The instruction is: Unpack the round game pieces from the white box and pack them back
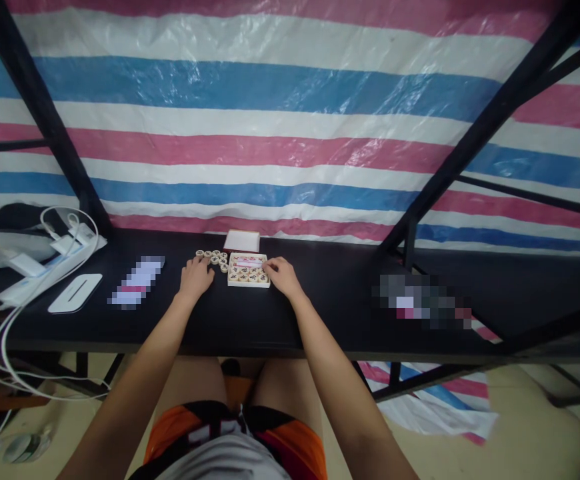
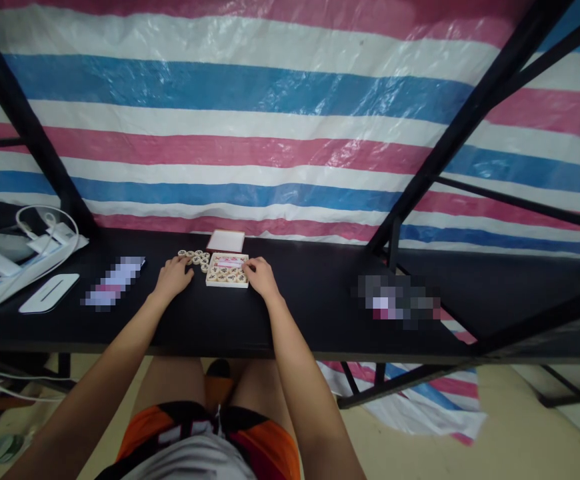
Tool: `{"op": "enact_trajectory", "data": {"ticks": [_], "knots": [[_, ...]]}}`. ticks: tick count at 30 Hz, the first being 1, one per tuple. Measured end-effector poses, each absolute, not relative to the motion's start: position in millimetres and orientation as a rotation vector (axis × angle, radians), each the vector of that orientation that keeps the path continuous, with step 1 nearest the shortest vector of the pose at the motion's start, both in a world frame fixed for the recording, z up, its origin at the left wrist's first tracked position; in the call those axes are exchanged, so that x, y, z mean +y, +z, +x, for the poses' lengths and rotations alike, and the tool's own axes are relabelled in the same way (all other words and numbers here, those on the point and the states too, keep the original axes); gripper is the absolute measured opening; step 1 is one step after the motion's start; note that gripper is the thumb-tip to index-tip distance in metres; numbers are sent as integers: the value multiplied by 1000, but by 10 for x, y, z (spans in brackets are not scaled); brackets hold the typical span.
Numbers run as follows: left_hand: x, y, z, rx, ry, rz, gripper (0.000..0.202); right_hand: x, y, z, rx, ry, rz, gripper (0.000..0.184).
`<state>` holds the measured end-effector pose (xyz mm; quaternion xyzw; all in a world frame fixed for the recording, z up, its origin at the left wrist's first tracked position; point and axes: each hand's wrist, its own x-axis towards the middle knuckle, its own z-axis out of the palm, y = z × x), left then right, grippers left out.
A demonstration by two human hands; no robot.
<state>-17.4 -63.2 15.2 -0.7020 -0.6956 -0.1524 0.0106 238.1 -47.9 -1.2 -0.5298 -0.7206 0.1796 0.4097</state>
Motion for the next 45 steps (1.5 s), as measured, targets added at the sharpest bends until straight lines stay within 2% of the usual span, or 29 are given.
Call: {"op": "enact_trajectory", "data": {"ticks": [8,16,24,34,45], "knots": [[-702,232,-175,-2173,-425,-2088,29,-463,-41,2390,-1792,444,-1335,25],[-737,298,-191,-2184,-467,-2059,23,-482,-16,2389,-1800,452,-1344,25],[-656,226,-1,-1683,-1096,-2565,16,-459,-38,2387,-1800,442,-1357,24],[-517,86,94,-1674,-1091,-2678,20,-466,-33,2384,-1800,468,-1359,23],[-523,138,125,-1757,-1094,-2647,19,-460,-41,2380,-1789,484,-1382,24]]}}
